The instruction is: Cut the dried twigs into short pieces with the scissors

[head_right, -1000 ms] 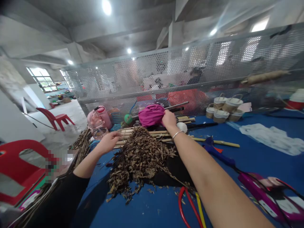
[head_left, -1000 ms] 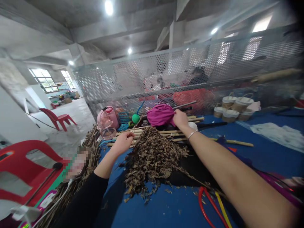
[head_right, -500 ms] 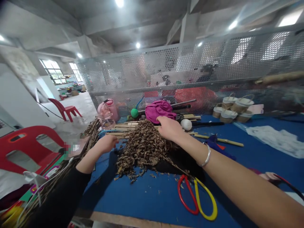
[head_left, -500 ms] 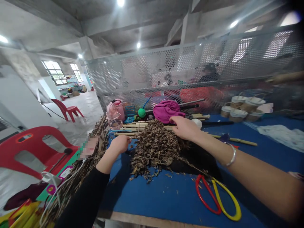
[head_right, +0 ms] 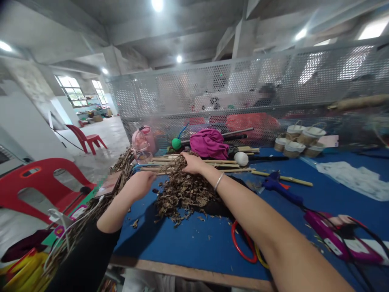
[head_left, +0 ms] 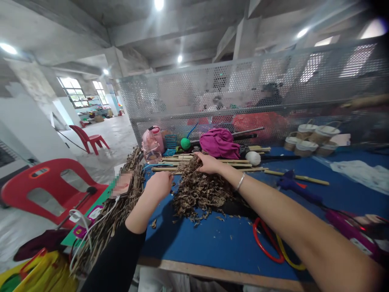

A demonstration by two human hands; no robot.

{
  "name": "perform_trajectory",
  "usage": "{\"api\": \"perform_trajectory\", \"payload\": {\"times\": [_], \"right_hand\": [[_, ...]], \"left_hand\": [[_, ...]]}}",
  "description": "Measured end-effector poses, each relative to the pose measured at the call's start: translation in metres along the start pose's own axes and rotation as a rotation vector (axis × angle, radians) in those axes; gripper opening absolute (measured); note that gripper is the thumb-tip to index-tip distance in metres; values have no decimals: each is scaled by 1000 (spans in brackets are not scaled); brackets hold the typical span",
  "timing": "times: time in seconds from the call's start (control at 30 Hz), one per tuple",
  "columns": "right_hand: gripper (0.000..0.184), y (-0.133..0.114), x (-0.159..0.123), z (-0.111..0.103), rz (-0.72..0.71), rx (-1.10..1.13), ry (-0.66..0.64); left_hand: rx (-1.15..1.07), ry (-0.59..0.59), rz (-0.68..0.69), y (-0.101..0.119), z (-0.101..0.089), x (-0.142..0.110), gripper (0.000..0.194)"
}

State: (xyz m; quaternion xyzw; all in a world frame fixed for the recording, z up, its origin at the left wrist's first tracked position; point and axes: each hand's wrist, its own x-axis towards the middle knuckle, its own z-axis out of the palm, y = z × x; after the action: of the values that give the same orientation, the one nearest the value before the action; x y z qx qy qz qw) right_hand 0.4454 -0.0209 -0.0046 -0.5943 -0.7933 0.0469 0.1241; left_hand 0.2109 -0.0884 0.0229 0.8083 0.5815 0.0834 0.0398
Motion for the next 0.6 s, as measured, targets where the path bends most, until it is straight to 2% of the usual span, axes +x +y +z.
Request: {"api": "perform_trajectory", "payload": {"times": [0.13,0.23,0.33,0.43,0.53,0.6], "right_hand": [[35,23,-3,5,60,-102,-80],[29,41,-13,-3,102,-166,-89],[25,46,-22,-12,111,-202,-72],[31,33,-26,-18,69,-227,-6],[43,4,-23,-16,-44,-231,63],[40,-14,-18,-12,-122,-231,65]], "left_hand": [[-35,-15,-60,-18,7,-9,33],[-119,-15,-90,-28,14,-12,30],[-184,-13,-91,-32,21,-15,29],[-259,23,-58,-30,25,-20,30],[-337,56,13,-24,24,-23,31],[-383,62,40,-20,22,-24,32]]}}
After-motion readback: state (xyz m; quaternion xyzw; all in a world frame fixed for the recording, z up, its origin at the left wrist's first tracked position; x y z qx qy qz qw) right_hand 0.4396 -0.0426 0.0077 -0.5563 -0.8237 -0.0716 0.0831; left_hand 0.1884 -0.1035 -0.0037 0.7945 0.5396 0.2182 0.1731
